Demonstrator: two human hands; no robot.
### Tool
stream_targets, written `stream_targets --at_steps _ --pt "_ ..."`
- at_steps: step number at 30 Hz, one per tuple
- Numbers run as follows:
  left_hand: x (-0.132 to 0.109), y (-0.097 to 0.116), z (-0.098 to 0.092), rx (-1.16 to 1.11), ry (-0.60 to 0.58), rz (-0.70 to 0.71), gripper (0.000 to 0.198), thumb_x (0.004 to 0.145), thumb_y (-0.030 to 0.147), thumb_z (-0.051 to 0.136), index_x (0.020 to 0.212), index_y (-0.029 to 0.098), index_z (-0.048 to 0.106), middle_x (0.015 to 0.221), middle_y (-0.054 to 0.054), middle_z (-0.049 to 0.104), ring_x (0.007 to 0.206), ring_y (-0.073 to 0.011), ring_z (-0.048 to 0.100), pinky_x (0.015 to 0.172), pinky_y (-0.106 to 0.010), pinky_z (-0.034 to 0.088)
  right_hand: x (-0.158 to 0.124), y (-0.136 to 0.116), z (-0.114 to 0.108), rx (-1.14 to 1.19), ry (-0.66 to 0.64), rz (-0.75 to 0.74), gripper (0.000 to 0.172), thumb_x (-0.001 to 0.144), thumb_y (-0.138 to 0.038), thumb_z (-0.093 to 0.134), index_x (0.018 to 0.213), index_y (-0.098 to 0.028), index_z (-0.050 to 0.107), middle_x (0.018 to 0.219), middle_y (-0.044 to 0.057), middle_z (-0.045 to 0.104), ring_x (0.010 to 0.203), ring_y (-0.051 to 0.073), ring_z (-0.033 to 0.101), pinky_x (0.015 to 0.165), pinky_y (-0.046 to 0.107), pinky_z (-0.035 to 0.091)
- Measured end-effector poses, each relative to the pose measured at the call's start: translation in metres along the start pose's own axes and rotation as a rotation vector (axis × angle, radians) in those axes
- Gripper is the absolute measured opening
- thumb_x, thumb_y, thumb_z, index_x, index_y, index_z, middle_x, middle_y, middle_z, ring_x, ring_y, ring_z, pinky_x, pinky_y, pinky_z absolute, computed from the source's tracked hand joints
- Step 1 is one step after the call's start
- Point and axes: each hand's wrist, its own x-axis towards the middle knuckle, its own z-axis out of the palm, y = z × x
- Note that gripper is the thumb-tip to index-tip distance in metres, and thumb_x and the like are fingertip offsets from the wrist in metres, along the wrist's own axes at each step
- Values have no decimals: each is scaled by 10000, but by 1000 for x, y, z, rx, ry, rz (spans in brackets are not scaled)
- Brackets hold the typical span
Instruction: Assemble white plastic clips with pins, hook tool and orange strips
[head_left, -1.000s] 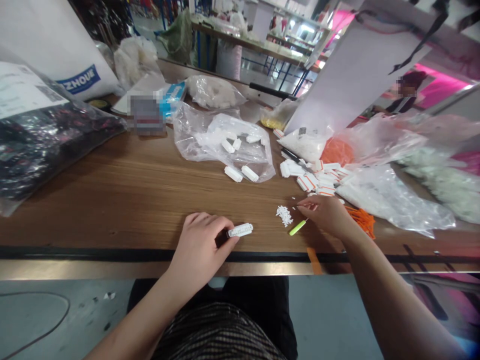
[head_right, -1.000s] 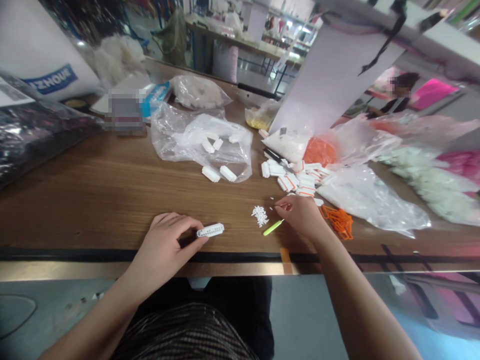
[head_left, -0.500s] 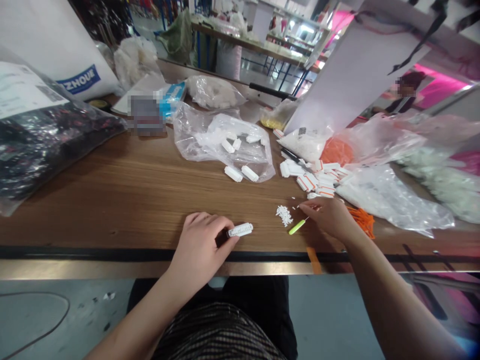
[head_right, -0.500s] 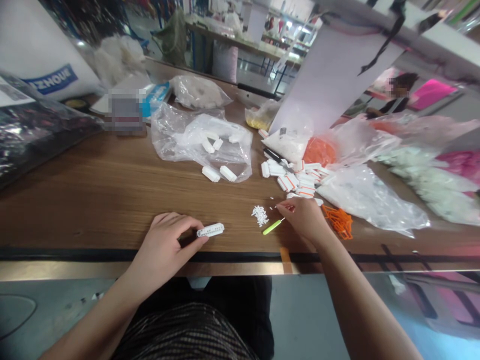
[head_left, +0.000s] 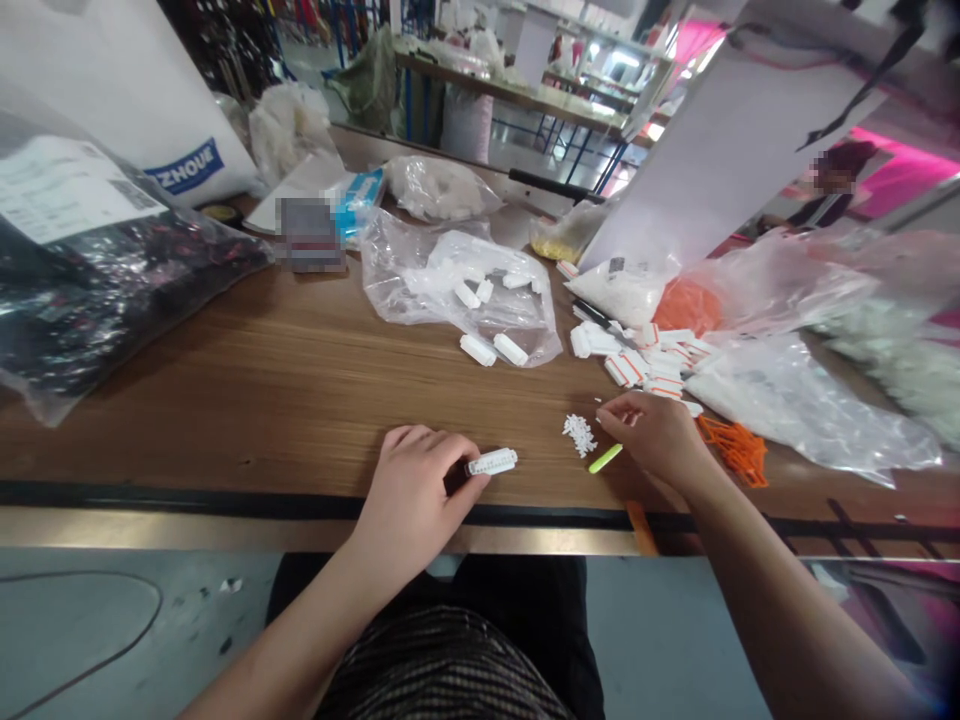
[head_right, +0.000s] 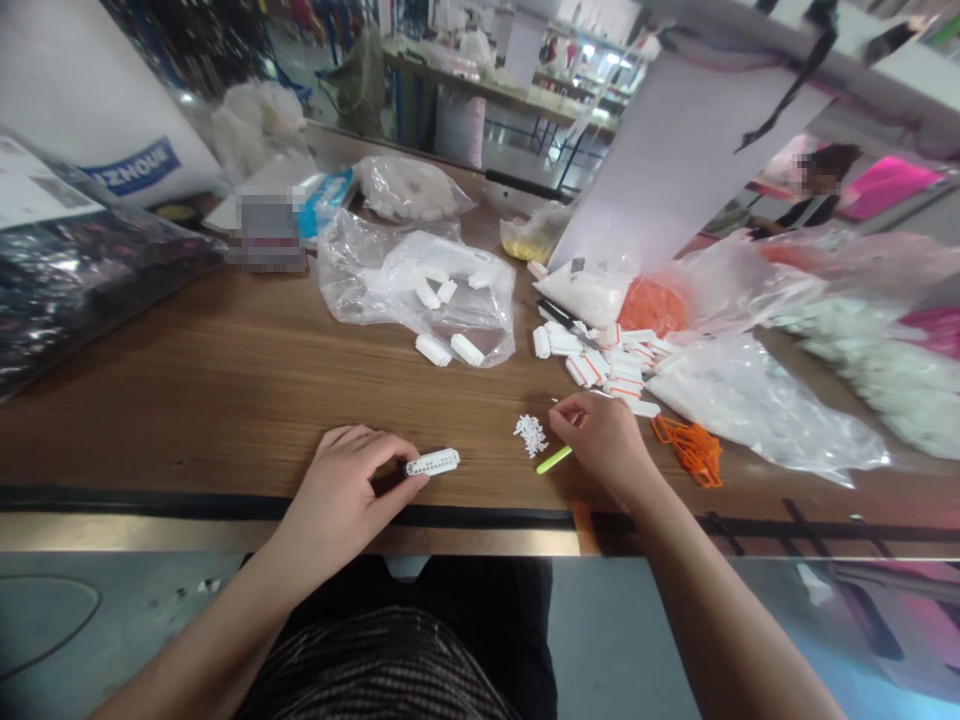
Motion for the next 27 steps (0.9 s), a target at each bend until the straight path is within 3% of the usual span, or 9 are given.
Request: stream_targets --at_steps 4,9,14,27 --pt "1 1 -1 -2 -3 -3 111 901 257 741 866 240 637 833 37 720 820 -224 622 879 -440 383 -22 -44 9 342 -54 -264 157 846 -290 636 730 -211 706 709 1 715 627 143 626 632 275 467" --pt "1 1 0 -10 -3 -7 92 905 256 735 874 240 650 864 34 733 816 -209 621 895 -445 389 -37 -84 30 458 -175 -463 140 877 -237 666 742 -207 692 669 -30 634 632 116 543 665 277 428" --pt "2 2 -1 -11 -8 -20 93 898 253 739 866 239 653 860 22 739 818 -218 630 894 -455 406 -35 -84 44 454 -187 -526 129 898 -227 674 772 -204 692 666 -40 613 646 118 520 747 322 403" --pt "1 2 -1 -16 -4 -22 95 893 242 754 878 237 661 859 36 734 820 -210 624 894 -445 395 -36 -82 47 343 -75 -656 123 918 -207 629 797 -206 652 680 -33 602 662 128 539 792 349 373"
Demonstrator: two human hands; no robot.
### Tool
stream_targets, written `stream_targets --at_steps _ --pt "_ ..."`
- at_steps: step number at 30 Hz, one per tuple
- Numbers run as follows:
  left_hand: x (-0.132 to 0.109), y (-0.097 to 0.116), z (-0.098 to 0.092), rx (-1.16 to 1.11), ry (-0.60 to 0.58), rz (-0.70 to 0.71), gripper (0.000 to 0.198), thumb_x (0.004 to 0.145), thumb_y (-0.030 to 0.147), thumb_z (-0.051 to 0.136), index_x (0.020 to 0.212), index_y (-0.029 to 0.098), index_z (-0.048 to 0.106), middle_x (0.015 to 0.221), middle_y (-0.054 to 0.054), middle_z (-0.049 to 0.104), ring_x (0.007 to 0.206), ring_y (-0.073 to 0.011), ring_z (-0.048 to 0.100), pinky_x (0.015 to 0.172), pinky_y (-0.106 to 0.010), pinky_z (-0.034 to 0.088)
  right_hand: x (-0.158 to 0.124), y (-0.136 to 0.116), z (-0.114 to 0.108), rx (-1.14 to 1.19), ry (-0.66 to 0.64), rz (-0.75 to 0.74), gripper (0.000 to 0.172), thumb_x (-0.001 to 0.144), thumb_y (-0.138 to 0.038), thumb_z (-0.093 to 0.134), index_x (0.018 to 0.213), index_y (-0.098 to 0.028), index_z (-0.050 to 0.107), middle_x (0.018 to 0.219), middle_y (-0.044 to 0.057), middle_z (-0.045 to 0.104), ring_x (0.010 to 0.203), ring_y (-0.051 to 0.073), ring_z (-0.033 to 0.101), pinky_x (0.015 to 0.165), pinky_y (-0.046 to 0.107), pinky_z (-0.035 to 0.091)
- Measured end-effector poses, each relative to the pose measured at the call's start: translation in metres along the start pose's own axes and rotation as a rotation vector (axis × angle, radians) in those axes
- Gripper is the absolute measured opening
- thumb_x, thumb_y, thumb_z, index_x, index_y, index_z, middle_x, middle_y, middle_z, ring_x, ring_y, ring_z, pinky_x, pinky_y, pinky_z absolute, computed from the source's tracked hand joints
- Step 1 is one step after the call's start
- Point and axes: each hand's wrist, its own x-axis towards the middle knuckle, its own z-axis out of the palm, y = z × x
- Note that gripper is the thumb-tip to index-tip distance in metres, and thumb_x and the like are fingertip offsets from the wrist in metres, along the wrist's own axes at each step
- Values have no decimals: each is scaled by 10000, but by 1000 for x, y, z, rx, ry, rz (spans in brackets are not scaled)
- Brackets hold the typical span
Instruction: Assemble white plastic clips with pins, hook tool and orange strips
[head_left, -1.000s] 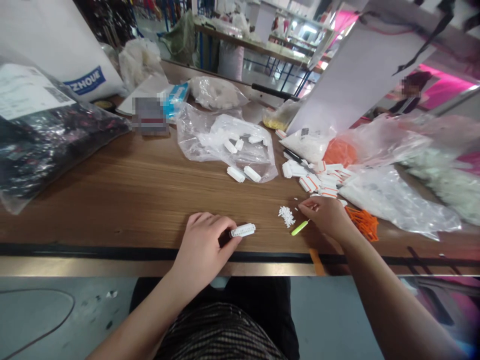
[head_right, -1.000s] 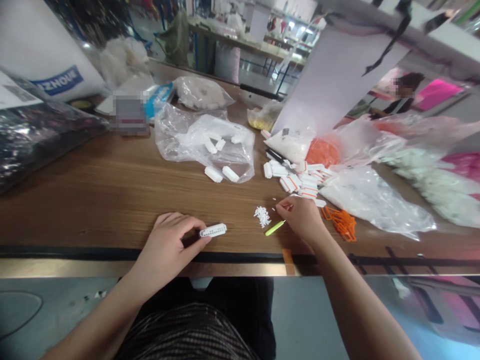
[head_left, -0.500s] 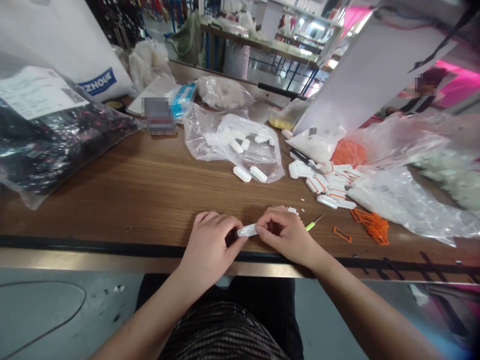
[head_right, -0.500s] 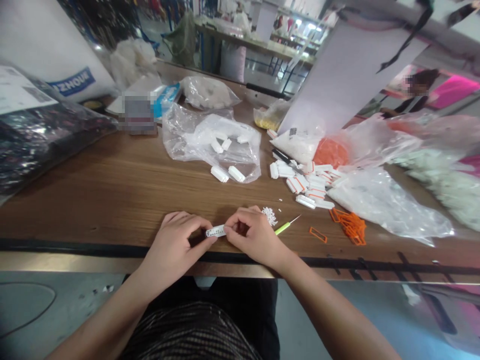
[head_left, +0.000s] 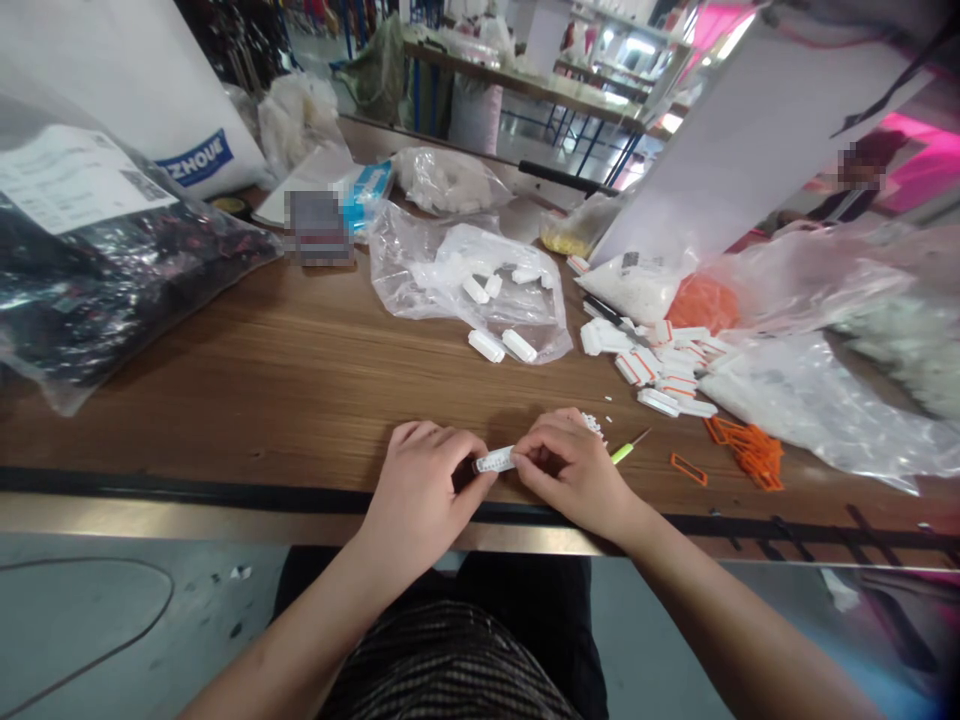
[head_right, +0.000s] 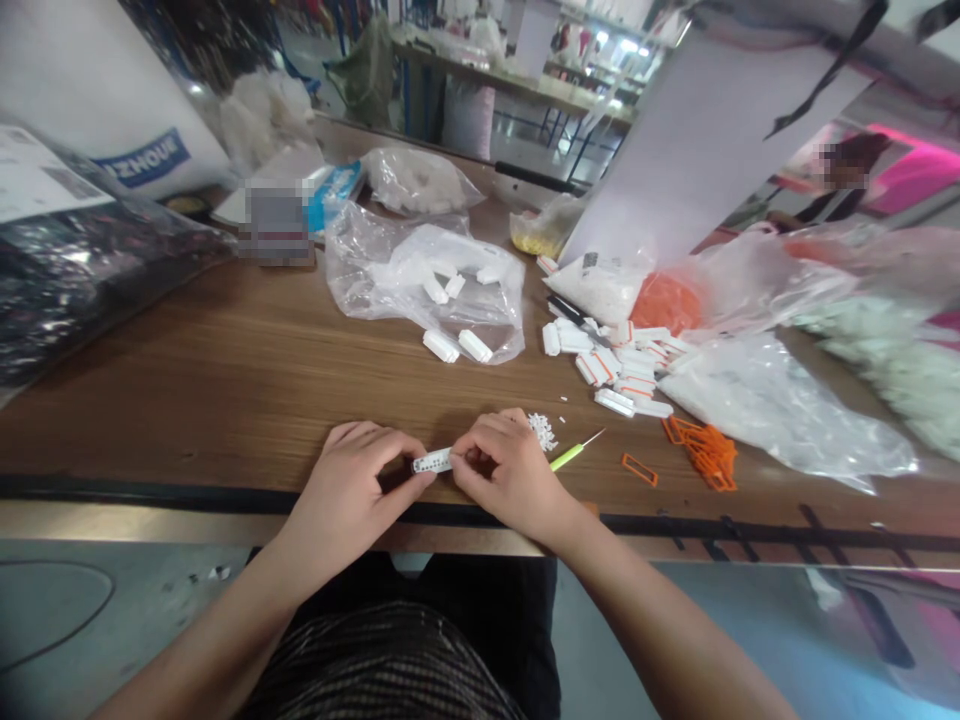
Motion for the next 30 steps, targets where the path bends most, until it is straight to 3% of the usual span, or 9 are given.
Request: stream_targets --at_steps 10,16,19,22,24,26,28,30 --pt "0 0 -1 -3 -2 8 86 906 248 735 881 240 653 873 24 739 824 -219 629 893 -456 396 -1 -9 -8 -131 43 -101 107 903 -200 596 866 -222 694 712 -10 679 663 154 587 769 377 401" --pt "1 1 -1 8 -9 10 94 913 240 722 862 238 643 858 29 737 810 -213 626 906 -459 392 -6 -14 -4 -368 -1 -222 145 900 -201 606 824 -247 720 693 -1 700 673 177 596 797 410 405" --pt "1 1 -1 11 -11 14 95 913 244 721 863 238 640 857 32 731 806 -213 623 894 -452 390 -4 -17 -9 -380 -13 -222 168 919 -210 584 863 -240 740 709 6 719 680 181 611 802 408 415" --pt "1 0 -1 11 -5 13 92 913 251 725 880 238 640 858 35 728 811 -215 625 902 -449 388 -2 -1 -28 -280 46 -15 212 943 -272 555 891 -241 758 786 16 757 734 186 661 786 374 441" --pt "0 -1 -1 11 -4 12 86 917 258 722 894 242 640 867 31 729 826 -220 626 909 -450 388 -2 21 -46 -314 112 268 255 928 -323 548 824 -226 760 763 35 757 688 187 664 692 334 441" --pt "0 -1 -1 17 -5 13 90 920 269 719 893 244 636 858 28 723 826 -223 623 901 -449 391 -3 45 -64 -494 75 584 304 889 -352 556 673 -224 728 584 33 686 549 184 596 563 315 365" --pt "0 -1 -1 25 -9 12 98 921 272 715 881 243 630 832 27 713 809 -221 617 890 -450 397 -5 65 -77 -617 23 711 380 883 -405 547 579 -223 687 510 36 636 499 182 552 514 311 310" --pt "0 -1 -1 30 -9 14 103 921 271 713 874 243 626 816 25 710 796 -220 615 882 -452 405 -6 77 -81 -622 17 736 407 878 -448 547 571 -223 694 497 40 631 501 188 560 504 304 314"
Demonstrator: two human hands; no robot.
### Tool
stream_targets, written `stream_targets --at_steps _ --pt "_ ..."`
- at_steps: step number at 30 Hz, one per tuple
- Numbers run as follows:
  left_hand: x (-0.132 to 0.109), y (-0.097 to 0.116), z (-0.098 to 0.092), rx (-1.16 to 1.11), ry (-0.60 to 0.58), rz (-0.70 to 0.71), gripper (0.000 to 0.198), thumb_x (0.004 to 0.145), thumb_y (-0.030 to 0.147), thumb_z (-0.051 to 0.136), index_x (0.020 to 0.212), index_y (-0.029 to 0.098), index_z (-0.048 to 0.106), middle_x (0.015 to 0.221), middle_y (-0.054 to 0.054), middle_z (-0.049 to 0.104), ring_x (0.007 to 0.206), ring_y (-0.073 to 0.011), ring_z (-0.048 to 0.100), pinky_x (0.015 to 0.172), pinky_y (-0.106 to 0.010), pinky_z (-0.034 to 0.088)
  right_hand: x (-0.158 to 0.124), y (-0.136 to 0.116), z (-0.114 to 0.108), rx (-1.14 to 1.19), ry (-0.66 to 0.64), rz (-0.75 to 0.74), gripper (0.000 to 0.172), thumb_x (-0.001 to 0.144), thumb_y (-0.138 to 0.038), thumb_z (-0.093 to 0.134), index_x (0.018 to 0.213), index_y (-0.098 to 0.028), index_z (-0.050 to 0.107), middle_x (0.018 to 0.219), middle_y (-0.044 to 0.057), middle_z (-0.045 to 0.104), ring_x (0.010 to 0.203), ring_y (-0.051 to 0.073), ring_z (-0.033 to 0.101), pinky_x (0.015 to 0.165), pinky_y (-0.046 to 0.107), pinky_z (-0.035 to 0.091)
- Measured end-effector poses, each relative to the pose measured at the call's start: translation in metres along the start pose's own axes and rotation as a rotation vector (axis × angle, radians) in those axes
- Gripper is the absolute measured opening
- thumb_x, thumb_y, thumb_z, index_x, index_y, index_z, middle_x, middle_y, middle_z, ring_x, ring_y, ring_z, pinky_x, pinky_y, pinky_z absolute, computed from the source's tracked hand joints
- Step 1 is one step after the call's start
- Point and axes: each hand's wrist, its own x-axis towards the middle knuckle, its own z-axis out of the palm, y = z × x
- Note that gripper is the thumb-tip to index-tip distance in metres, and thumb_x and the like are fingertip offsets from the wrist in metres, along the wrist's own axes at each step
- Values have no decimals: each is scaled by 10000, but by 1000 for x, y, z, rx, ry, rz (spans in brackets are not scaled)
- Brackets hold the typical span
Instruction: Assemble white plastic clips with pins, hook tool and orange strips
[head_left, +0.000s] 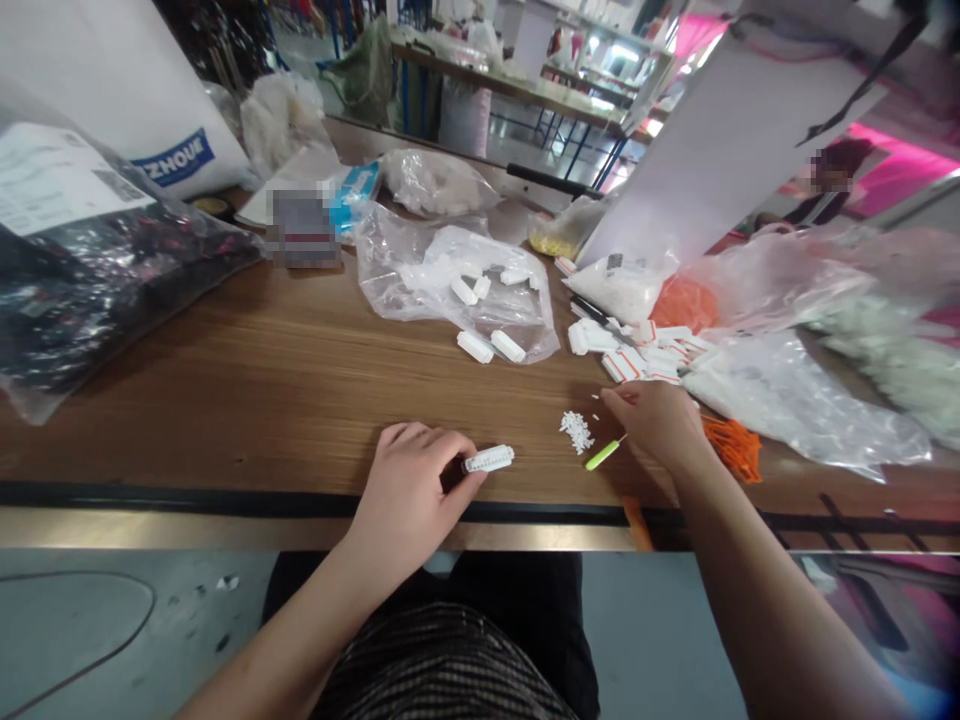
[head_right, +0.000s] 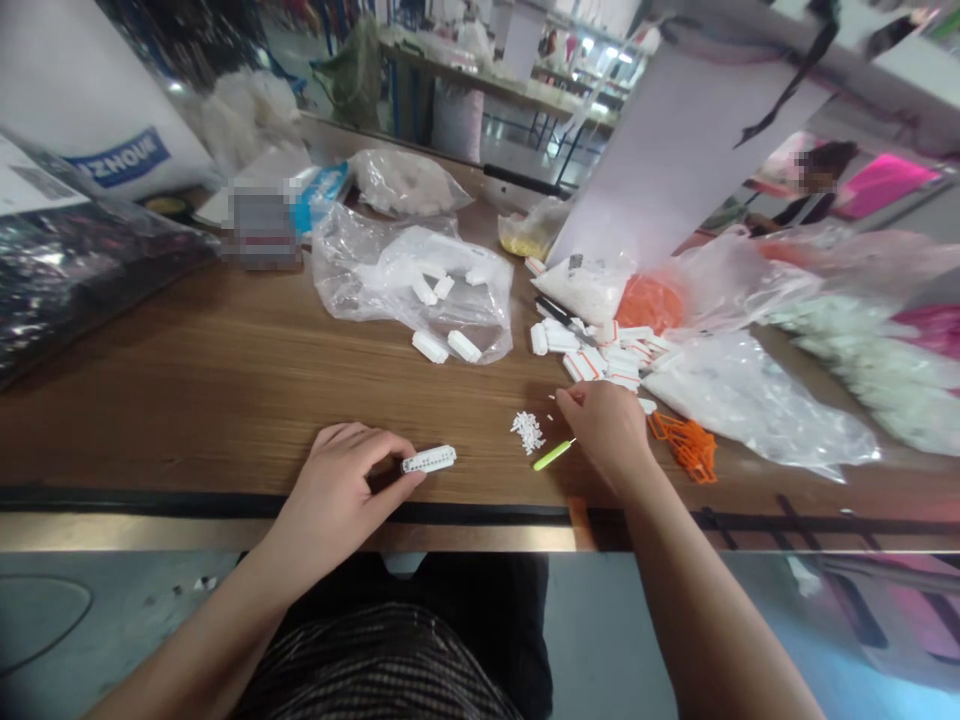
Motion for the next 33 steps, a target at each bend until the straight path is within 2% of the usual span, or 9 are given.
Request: stream_targets --at_steps 7,14,17,20,23,25,28,33 --pt "-1 -2 2 1 16 11 106 915 273 726 890 247 626 850 27 723 810 -216 619 890 -458 409 2 -8 9 32 22 69 302 831 -424 616 776 -215 827 626 89 741 578 239 651 522 314 364" --pt "-1 -1 1 -12 6 4 115 906 262 741 884 239 631 839 35 716 814 -215 616 894 -448 392 16 -2 11 166 -23 116 201 759 -343 665 714 -201 800 580 44 705 590 214 646 548 303 409" --pt "0 -1 1 -12 3 1 99 912 262 729 885 241 635 842 29 713 818 -220 614 889 -447 390 14 -8 9 238 -41 123 157 728 -318 683 692 -200 780 567 29 693 571 197 628 543 296 416" --pt "0 0 0 -8 -2 4 98 914 270 728 880 239 641 830 23 710 821 -227 614 872 -440 389 -4 -28 6 407 -72 -7 147 743 -326 688 712 -201 760 608 23 705 568 174 608 549 286 428" --pt "0 0 0 -11 -7 0 99 919 272 724 875 235 643 831 26 712 814 -220 617 869 -432 385 -32 -55 3 615 -145 -289 141 808 -313 676 742 -208 744 724 22 734 648 158 614 622 278 458" --pt "0 1 0 -15 -10 -4 92 917 261 723 876 236 644 850 30 720 815 -215 619 880 -432 379 -46 -71 2 675 -191 -420 164 854 -306 668 733 -214 732 696 3 702 640 142 585 630 276 443" --pt "0 0 1 -22 -6 -6 95 903 234 733 879 236 642 872 36 729 819 -209 618 898 -432 373 -56 -85 5 692 -211 -514 157 882 -268 674 743 -215 723 652 -22 656 623 124 550 679 293 428" --pt "1 -1 2 -26 8 3 111 898 240 748 876 233 641 857 42 726 815 -209 615 893 -430 374 -56 -89 11 679 -175 -588 141 892 -226 682 754 -211 698 646 -42 625 632 118 538 770 337 402"
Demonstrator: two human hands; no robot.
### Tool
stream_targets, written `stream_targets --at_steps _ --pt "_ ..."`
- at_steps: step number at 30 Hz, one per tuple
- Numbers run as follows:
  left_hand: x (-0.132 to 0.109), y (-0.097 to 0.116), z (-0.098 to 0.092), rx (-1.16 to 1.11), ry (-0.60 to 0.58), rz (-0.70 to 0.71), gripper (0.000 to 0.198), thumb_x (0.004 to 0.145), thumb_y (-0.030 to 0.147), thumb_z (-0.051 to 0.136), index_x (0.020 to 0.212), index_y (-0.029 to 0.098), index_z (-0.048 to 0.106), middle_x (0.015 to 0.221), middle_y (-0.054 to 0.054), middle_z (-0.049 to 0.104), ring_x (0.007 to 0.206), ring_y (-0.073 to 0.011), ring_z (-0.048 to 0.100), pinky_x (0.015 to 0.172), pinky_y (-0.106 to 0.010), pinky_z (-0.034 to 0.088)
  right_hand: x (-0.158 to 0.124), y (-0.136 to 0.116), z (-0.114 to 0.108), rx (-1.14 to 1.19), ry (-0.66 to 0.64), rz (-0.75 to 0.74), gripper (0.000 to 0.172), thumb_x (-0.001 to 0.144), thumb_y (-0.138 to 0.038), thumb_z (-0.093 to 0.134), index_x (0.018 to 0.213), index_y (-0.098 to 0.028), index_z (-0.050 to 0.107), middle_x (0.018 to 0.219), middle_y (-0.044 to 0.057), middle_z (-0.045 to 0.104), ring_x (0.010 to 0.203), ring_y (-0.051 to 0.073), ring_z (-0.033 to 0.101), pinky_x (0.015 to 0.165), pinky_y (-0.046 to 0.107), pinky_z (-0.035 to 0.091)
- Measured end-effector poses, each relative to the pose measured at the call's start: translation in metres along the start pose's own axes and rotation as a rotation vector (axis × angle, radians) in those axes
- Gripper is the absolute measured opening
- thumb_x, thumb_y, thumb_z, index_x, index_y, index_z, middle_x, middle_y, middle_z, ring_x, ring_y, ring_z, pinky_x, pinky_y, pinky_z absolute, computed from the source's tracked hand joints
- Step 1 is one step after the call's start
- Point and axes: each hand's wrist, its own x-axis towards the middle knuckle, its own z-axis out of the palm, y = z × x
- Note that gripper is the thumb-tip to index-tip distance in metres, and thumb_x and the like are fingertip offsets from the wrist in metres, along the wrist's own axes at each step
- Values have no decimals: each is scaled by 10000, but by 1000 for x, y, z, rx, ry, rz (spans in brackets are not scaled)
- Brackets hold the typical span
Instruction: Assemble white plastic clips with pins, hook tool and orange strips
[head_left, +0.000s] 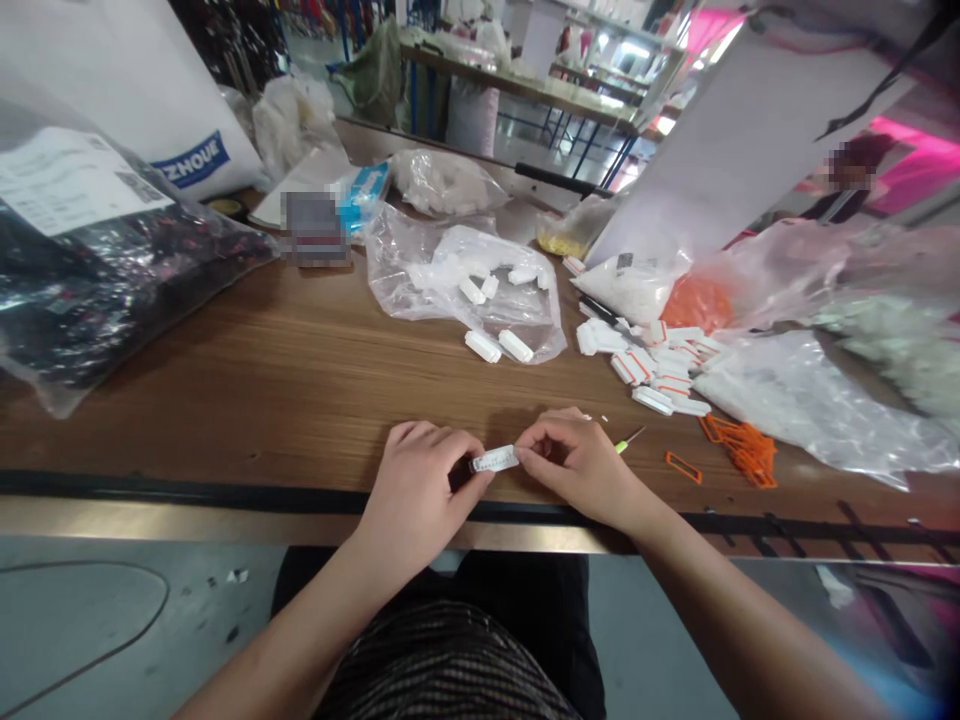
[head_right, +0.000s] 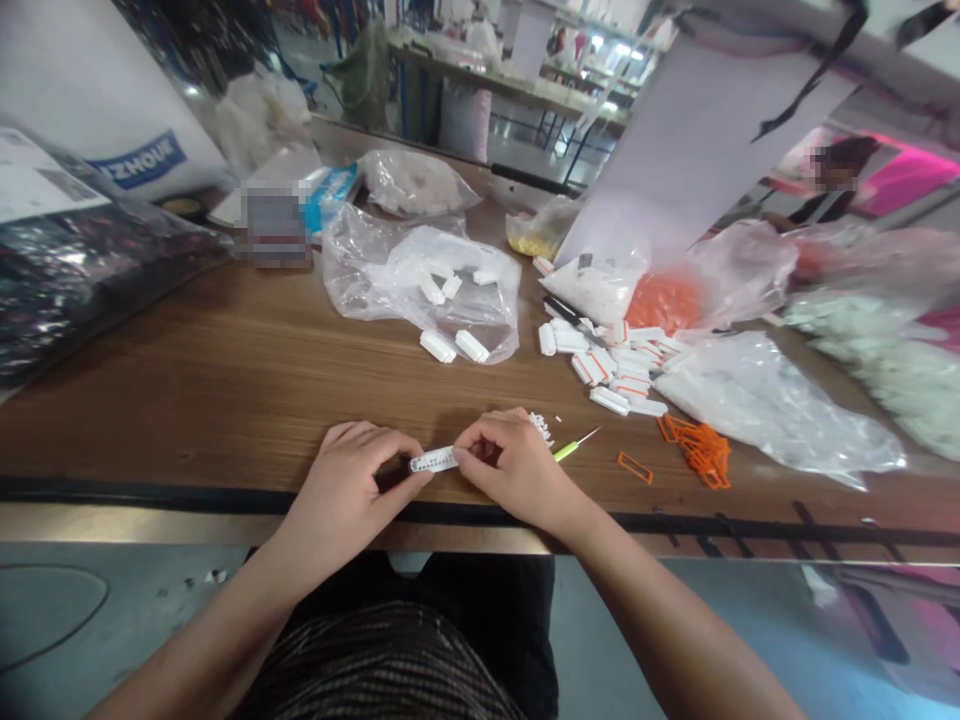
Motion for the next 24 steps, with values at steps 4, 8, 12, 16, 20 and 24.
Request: stream_targets --at_steps 4,8,12,16,20,24 --pt "0 0 -1 -3 3 -1 111 896 241 752 877 232 643 858 42 726 813 -209 615 895 -433 373 0 0 2 -42 7 -51 135 900 -215 672 766 -202 681 656 -47 618 643 115 543 783 347 375" --pt "0 0 -1 -6 5 2 109 897 243 749 876 233 642 865 44 728 818 -210 620 901 -431 371 0 -4 2 -144 14 -118 137 896 -191 647 761 -187 665 669 -35 616 652 120 552 779 350 360" --pt "0 1 -1 -7 3 2 106 906 245 734 862 233 638 849 44 724 807 -210 617 891 -426 370 -2 -10 0 -276 5 -186 181 938 -209 596 790 -189 698 678 -14 633 681 143 555 780 360 350" --pt "0 2 -1 -1 -4 -2 107 909 252 731 858 234 638 835 47 718 805 -208 613 887 -424 370 -6 -13 -2 -335 49 -241 215 966 -213 560 844 -202 737 692 -5 666 694 152 568 774 364 351" --pt "0 2 -1 -1 -1 -1 107 911 256 732 864 234 638 842 48 721 803 -205 614 885 -423 371 -12 -14 3 -397 80 -299 191 929 -196 589 851 -209 763 699 2 681 692 160 582 788 380 361" --pt "0 1 0 -3 3 -6 104 911 258 730 868 237 638 840 44 717 800 -206 614 886 -428 375 -15 -14 6 -420 105 -318 194 932 -194 588 888 -204 776 703 8 692 680 161 589 785 383 375"
